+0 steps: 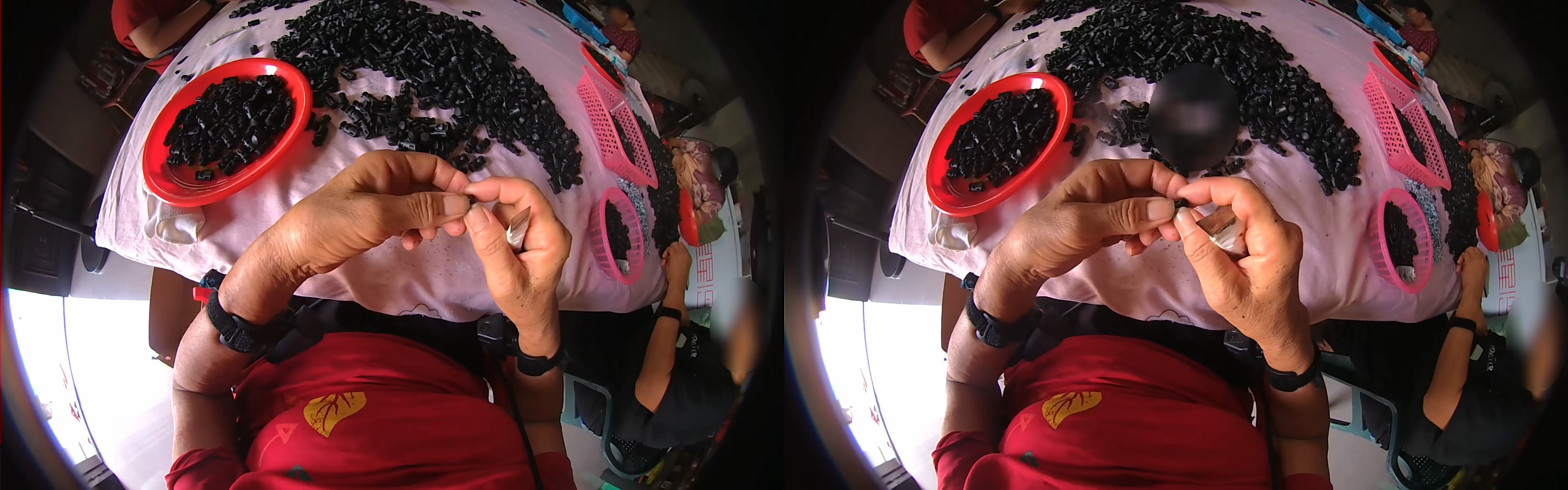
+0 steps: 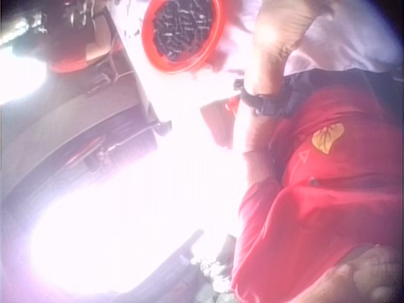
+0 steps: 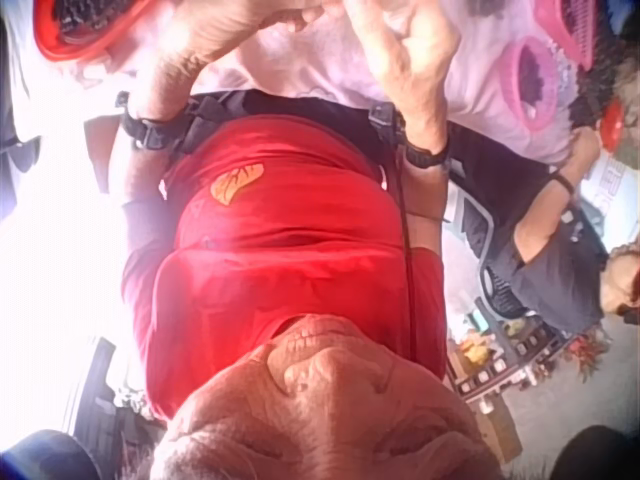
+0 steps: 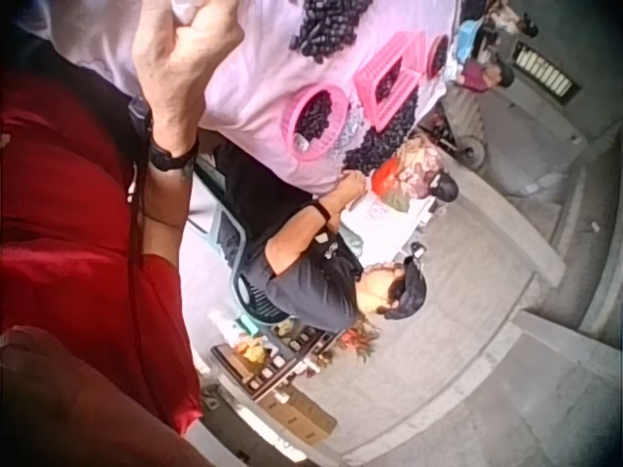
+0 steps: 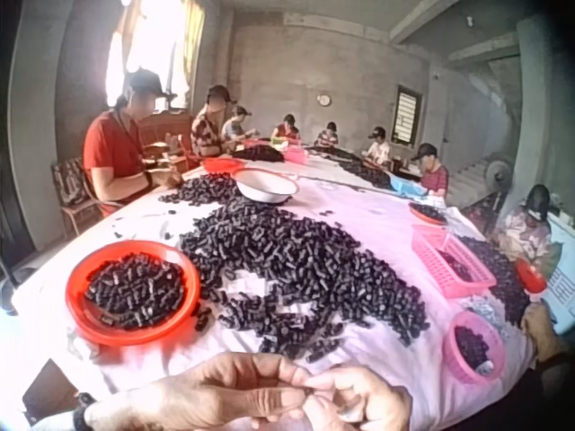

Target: Assembling small black plastic components by hand at a production table.

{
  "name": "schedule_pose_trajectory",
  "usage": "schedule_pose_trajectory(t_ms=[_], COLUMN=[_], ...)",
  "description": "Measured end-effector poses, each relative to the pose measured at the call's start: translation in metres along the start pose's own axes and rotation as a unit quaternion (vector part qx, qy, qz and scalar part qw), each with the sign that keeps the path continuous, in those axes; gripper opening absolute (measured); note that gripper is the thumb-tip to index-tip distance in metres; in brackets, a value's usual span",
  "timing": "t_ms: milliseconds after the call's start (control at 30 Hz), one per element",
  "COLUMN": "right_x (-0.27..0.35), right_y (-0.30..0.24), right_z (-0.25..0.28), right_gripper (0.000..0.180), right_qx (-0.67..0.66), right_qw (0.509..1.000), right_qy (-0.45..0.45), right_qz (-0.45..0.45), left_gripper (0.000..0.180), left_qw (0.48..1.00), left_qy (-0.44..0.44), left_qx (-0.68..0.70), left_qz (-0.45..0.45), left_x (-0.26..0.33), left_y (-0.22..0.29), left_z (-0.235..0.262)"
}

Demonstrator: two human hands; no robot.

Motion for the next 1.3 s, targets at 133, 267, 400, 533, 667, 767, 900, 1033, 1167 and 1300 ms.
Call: schedule_pose_trajectory(t_ms=[133, 267, 400, 533, 667, 767, 900, 1033, 1167, 1300], right_x=[0.0, -0.001, 0.0, 0.0, -0.001, 0.0, -0.001, -0.001, -0.002, -0.003], right_y=[-0.002, -0.002, -0.002, 0.0, -0.008, 0.001, -0.002, 0.0, 0.001, 0.001], right_z=[-0.002, -0.003, -0.002, -0.003, -0.002, -0.005, 0.004, 0.0, -0.003, -0.002], right_gripper=[0.014, 0.015, 0.015, 0.015, 0.013, 0.01, 0.006, 0.005, 0.004, 0.004], right_qx=[0.002, -0.016, -0.037, -0.039, -0.008, 0.001, -0.003, 0.011, 0.004, 0.022], right_qw=[1.0, 1.0, 0.999, 0.999, 1.0, 0.998, 0.994, 0.996, 0.996, 0.996], right_qy=[0.003, 0.006, 0.005, 0.011, 0.007, 0.063, 0.113, 0.089, 0.089, 0.09], right_qz=[-0.004, 0.003, 0.001, 0.001, 0.01, 0.032, -0.013, -0.011, -0.003, -0.006], left_gripper=[0.03, 0.031, 0.031, 0.031, 0.031, 0.031, 0.03, 0.029, 0.032, 0.028], left_qw=[1.0, 1.0, 0.997, 0.994, 0.999, 0.999, 0.98, 0.888, 0.762, 0.891], left_qy=[-0.002, 0.01, 0.002, 0.002, -0.011, -0.003, 0.111, 0.192, 0.308, 0.174], left_qx=[-0.015, 0.027, 0.076, 0.104, 0.04, 0.032, 0.165, 0.391, 0.532, 0.382], left_qz=[-0.002, -0.001, 0.024, 0.028, -0.008, 0.028, -0.026, -0.145, -0.202, -0.171], left_x=[0.001, 0.002, 0.001, 0.001, 0.0, 0.002, -0.001, 0.011, 0.039, 0.037], left_y=[0.0, -0.001, 0.0, -0.002, -0.005, -0.004, 0.006, 0.011, 0.039, 0.037], left_z=[0.004, 0.003, 0.005, 0.005, 0.003, 0.003, 0.031, 0.113, 0.146, 0.15])
Point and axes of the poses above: each hand's wrist, its own x-axis away from the middle knuckle, its own z-axis out of the back of the hand, y = z × x, the point moved 1 cm from there along -x, towards the middle knuckle, and after that the axes turned 7 degrees about -z, right-handed, at the moved point
